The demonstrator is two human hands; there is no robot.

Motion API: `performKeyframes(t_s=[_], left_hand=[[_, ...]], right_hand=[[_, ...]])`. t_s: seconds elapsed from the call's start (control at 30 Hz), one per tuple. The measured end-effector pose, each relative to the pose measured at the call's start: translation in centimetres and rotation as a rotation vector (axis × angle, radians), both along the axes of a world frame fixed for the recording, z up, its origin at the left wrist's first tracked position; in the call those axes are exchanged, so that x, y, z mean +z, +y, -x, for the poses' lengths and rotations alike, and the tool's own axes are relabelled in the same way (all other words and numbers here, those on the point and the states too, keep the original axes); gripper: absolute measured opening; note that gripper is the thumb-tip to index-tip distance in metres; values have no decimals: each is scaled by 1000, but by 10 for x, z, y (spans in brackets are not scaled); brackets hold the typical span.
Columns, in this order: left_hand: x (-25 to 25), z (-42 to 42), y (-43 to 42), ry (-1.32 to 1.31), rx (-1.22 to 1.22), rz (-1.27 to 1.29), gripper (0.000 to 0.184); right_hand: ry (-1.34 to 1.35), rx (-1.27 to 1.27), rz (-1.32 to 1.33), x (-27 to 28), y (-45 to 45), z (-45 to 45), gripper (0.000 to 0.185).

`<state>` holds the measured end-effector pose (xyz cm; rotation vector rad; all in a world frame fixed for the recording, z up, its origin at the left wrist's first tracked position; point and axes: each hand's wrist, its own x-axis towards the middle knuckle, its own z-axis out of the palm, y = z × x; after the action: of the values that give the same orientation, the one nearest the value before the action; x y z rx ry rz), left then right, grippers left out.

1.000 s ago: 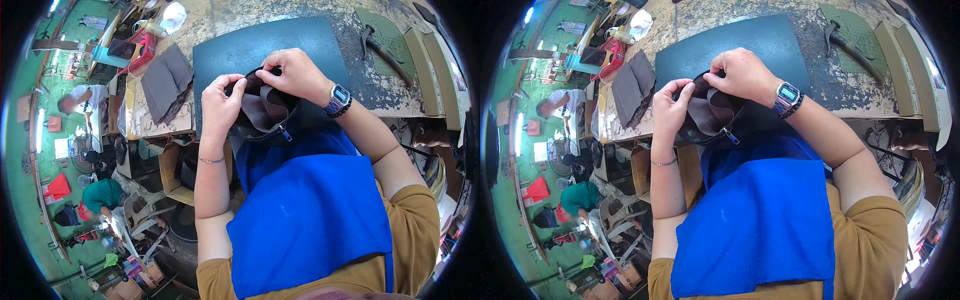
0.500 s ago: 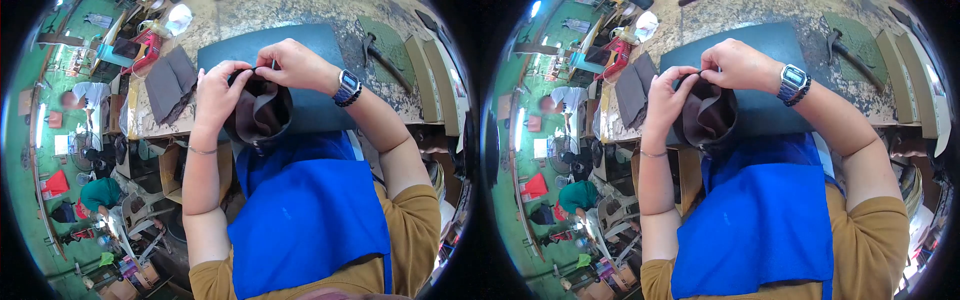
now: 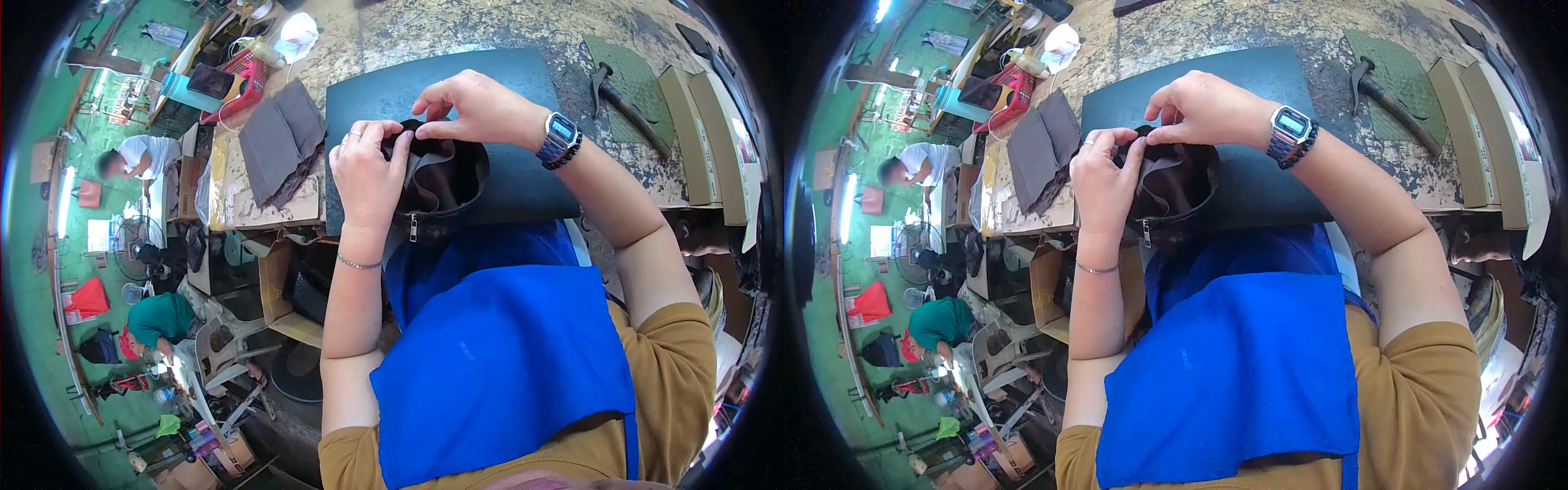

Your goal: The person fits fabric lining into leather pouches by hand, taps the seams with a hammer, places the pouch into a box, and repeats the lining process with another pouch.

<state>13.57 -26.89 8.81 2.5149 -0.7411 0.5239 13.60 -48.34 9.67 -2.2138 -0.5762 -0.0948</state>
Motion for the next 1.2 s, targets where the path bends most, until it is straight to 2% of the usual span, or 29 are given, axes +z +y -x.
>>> performKeyframes(t_s=[0.07,0.13,0.33,0.53,0.67,0.77,1.2], left_hand=[[-2,0,0,-19,-8,-32,13],[-1,1,0,-48,-20,-42,13],[8,9,-2,348,-54,153,16],[-21,-7,-2,238,-133,454,18],[-21,-9,-3,696,-80,695,21],[-19,-8,-5,783,-44,755,24],[-30,-10,-2,718,-119,662,21]], right_hand=[[26,0,89,9,2,0,30],[-104,25,60,-1,1,-5,27],[-220,65,77,-4,-2,-3,23],[-274,44,69,-7,-5,-4,21],[-338,89,87,-7,-7,-9,18],[-344,93,127,-6,-6,-10,18],[-229,138,267,-7,0,-12,17]])
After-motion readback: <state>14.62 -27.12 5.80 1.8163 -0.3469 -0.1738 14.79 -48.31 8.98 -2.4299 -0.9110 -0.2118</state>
